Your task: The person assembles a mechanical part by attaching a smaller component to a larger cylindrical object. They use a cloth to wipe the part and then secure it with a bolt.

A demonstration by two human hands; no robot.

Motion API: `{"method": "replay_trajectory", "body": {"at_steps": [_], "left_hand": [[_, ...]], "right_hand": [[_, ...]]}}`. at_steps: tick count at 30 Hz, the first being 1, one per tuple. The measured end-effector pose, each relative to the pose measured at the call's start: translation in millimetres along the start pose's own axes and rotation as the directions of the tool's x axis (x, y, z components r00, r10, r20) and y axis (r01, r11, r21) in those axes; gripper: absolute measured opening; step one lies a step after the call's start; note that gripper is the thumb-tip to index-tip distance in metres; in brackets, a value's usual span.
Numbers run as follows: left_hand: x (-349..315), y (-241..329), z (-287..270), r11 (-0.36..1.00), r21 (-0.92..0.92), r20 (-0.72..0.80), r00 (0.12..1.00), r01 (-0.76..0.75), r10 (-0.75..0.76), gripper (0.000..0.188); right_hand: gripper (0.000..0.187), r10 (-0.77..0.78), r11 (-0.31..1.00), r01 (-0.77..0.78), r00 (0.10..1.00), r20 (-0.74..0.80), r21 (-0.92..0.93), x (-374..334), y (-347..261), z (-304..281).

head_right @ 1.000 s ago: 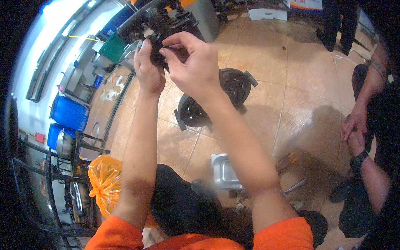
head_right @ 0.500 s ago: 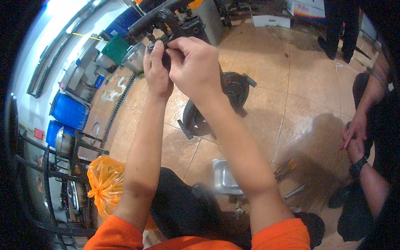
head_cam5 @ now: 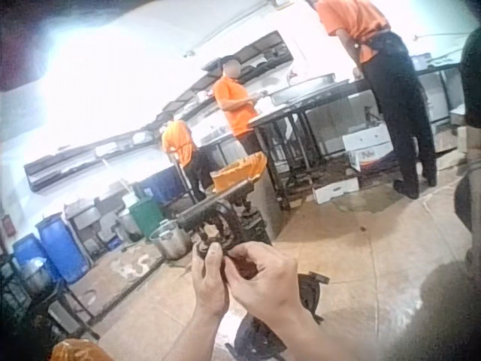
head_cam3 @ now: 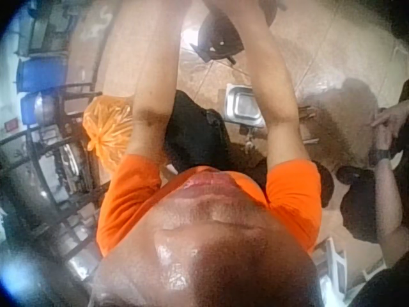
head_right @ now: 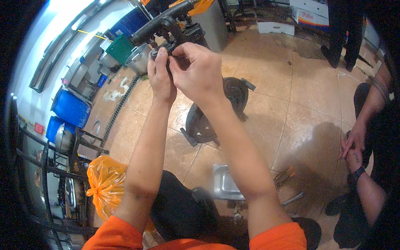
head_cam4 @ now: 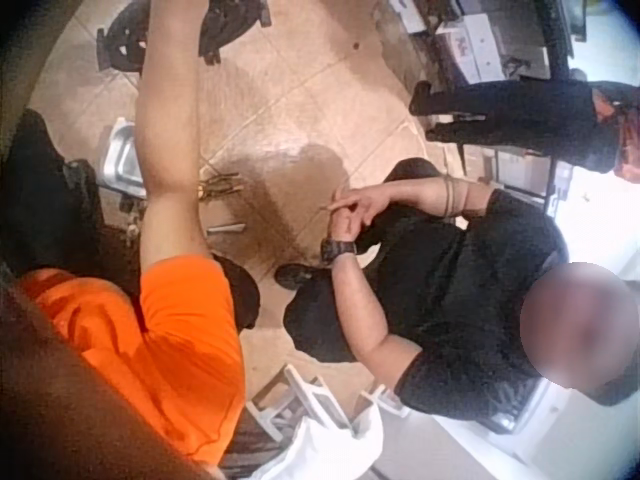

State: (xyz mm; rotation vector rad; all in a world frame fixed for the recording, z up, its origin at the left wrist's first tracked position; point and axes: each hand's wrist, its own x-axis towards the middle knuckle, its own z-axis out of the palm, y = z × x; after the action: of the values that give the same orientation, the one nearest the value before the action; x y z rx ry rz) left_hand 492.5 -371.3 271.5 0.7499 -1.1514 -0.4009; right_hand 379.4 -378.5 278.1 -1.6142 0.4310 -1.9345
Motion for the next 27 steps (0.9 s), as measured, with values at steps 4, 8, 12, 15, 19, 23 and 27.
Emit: {"method": "replay_trajectory", "body": {"at_steps": [4,8,12,15,19,23,27], "left_hand": [[-0.1,-0.2,-0.3,0.999,-0.035,-0.005,1.0,0.019,-0.019,0.02],[0.5,-0.5,-2.5,0.998,-0.05,0.004,1.0,0.028,-0.028,0.019],[-0.2,-0.5,-2.5,0.995,-0.085,-0.018,0.999,0.043,-0.045,0.018],[0.4,0.3,-2.3,0.996,-0.074,-0.022,0.999,0.043,-0.045,0.017],[-0.4,1.7,-0.4,0.992,-0.109,-0.012,0.998,0.058,-0.059,0.017],[-1.0,4.1,-1.1,0.992,-0.113,-0.001,0.998,0.058,-0.058,0.017],[-1.0,6.4,1.5,0.989,-0.129,-0.04,0.997,0.066,-0.072,0.018]], "right_hand": [[0.008,-0.009,1.0,0.009,1.0,0.009,-0.01,1.3,2.1,0.5],[0.007,-0.005,1.0,0.005,1.0,0.012,-0.014,7.1,-0.7,0.0],[0.007,0.031,0.998,-0.027,0.998,0.059,-0.065,7.6,-3.1,-1.4],[0.007,0.045,0.997,-0.041,0.997,0.062,-0.063,3.8,0.6,0.9],[0.007,-0.013,0.997,0.015,0.999,0.031,-0.071,2.0,7.0,3.0],[0.006,-0.044,0.993,0.049,0.998,0.047,-0.109,7.0,0.2,2.4],[0.006,-0.033,0.992,0.041,0.998,0.062,-0.121,7.7,2.2,5.3]]}}
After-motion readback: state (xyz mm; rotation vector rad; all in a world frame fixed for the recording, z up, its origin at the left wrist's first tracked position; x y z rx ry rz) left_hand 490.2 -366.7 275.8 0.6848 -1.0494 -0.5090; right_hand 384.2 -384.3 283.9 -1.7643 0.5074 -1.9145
